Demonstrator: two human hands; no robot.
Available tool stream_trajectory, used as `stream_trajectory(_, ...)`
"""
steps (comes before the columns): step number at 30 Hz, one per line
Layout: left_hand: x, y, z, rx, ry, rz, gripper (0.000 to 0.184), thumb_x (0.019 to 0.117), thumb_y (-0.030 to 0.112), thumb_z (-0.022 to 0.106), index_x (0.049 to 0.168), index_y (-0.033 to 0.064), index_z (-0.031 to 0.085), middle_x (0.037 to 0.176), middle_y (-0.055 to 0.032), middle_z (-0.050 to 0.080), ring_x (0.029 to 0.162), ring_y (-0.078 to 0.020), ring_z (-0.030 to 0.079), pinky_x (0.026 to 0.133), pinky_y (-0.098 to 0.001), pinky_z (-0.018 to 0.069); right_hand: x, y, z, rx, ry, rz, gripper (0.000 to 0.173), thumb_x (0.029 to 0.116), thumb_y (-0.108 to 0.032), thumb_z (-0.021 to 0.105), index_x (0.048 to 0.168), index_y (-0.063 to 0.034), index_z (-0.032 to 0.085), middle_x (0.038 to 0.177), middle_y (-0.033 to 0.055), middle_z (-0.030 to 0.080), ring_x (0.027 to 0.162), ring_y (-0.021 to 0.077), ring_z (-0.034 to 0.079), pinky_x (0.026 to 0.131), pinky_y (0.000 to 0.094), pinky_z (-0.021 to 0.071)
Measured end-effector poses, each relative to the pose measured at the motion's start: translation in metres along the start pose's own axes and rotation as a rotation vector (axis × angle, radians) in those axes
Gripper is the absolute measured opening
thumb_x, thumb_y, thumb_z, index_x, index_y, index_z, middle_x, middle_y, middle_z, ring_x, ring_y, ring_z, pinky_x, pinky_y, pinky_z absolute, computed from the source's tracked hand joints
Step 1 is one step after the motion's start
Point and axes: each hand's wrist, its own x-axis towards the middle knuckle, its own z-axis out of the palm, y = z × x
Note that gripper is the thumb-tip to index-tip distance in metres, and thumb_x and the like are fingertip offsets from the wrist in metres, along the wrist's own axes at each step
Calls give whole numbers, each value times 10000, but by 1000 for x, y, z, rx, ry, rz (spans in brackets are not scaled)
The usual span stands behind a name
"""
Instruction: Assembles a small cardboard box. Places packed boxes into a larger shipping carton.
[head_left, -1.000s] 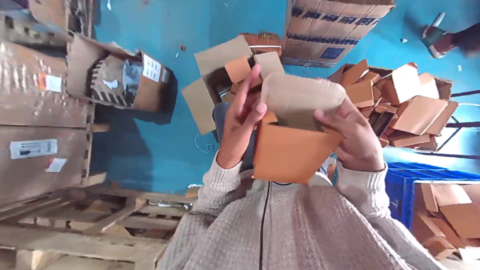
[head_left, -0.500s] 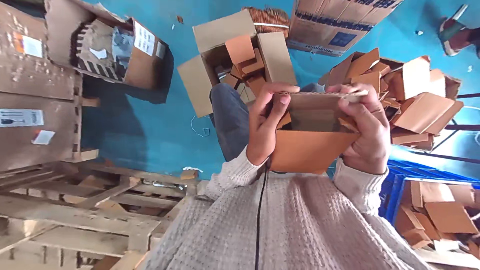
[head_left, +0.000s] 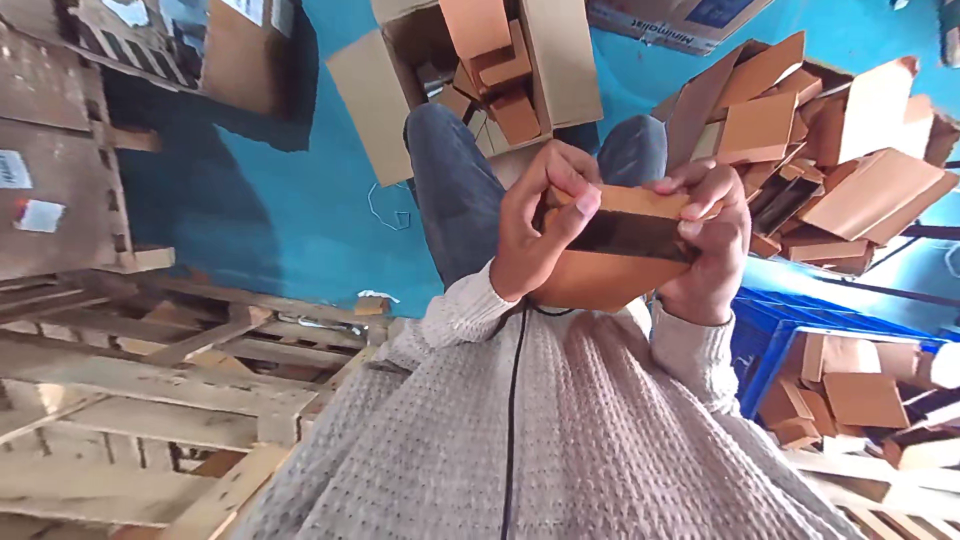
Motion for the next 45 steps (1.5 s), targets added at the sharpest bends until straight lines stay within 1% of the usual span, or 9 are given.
stream_trajectory(5, -5, 1, 0, 59, 61, -113, 389, 1011, 229, 578, 1281, -20, 448, 1059, -11, 651, 998, -83, 624, 900, -290, 539, -1, 3, 3, 25, 44, -26, 201, 893, -53, 581, 1054, -173, 578, 1073, -10, 664, 1068, 144, 653, 960, 347, 550)
stream_trajectory(9, -9, 12, 1, 151, 105, -271, 428, 1087, 376, 416, 1175, -1, 600, 1113, 3, 648, 1065, -48, 612, 941, -259, 528, 1, -1, 11, -96, 103, 88, 167, 1054, -257, 474, 1066, -158, 609, 1120, 4, 698, 1094, 140, 668, 932, 325, 563)
stream_trajectory(13, -18, 8, -5, 146, 58, -209, 617, 1083, 514, 319, 1370, -12, 466, 1338, -35, 564, 1217, -88, 557, 1027, -303, 492, 2, 6, 9, -181, 125, 74, 488, 1096, -414, 231, 1141, -97, 600, 1126, 34, 703, 1105, 167, 668, 973, 373, 546)
stream_trajectory(17, -19, -4, -9, 88, 136, -227, 598, 1087, 471, 316, 1326, -50, 487, 1312, -48, 591, 1237, -93, 544, 1090, -319, 442, -9, 17, 6, -274, 63, 20, 598, 1079, -517, 306, 1369, -24, 482, 1162, -60, 642, 1133, 44, 599, 1008, 273, 502)
stream_trajectory(21, -21, -11, -7, 45, 126, -216, 724, 1036, 644, 277, 1215, 7, 572, 1193, -19, 653, 1166, -88, 598, 1038, -323, 497, -11, 33, -2, -206, 85, -91, 476, 1079, -530, 333, 1241, -142, 557, 1172, -22, 687, 1150, 137, 642, 1022, 363, 522)
stream_trajectory(24, -20, -12, -8, 42, 69, -117, 544, 1027, 593, 429, 1089, 88, 622, 1093, -29, 710, 1067, -132, 671, 934, -343, 564, -9, 34, 2, -169, 92, -199, 252, 1079, -376, 469, 1085, -168, 612, 1100, 12, 705, 1072, 186, 682, 952, 402, 569)
stream_trajectory(27, -19, -13, -7, 9, 16, -82, 205, 1026, 283, 577, 1040, 80, 604, 1074, -80, 717, 1060, -191, 688, 942, -386, 570, -11, 34, 5, -105, 116, -179, 37, 1002, -169, 580, 1035, -163, 596, 1040, 25, 688, 991, 222, 700, 899, 455, 602)
stream_trajectory(32, -23, -19, -11, -36, 45, -120, 126, 1003, 132, 581, 1092, 48, 611, 1099, -89, 732, 1066, -184, 701, 946, -376, 578, -12, 32, -1, -166, 56, -139, 302, 971, -100, 650, 1226, -173, 506, 1114, -35, 688, 1068, 144, 671, 961, 365, 564)
stream_trajectory(45, -26, -18, -17, -75, -32, -160, 93, 963, 125, 656, 1043, 84, 632, 1106, -49, 701, 1099, -171, 670, 969, -374, 562, -17, 38, -9, -59, -1, -95, 225, 958, -96, 566, 1155, -199, 599, 1032, -54, 698, 1034, 121, 667, 947, 326, 549)
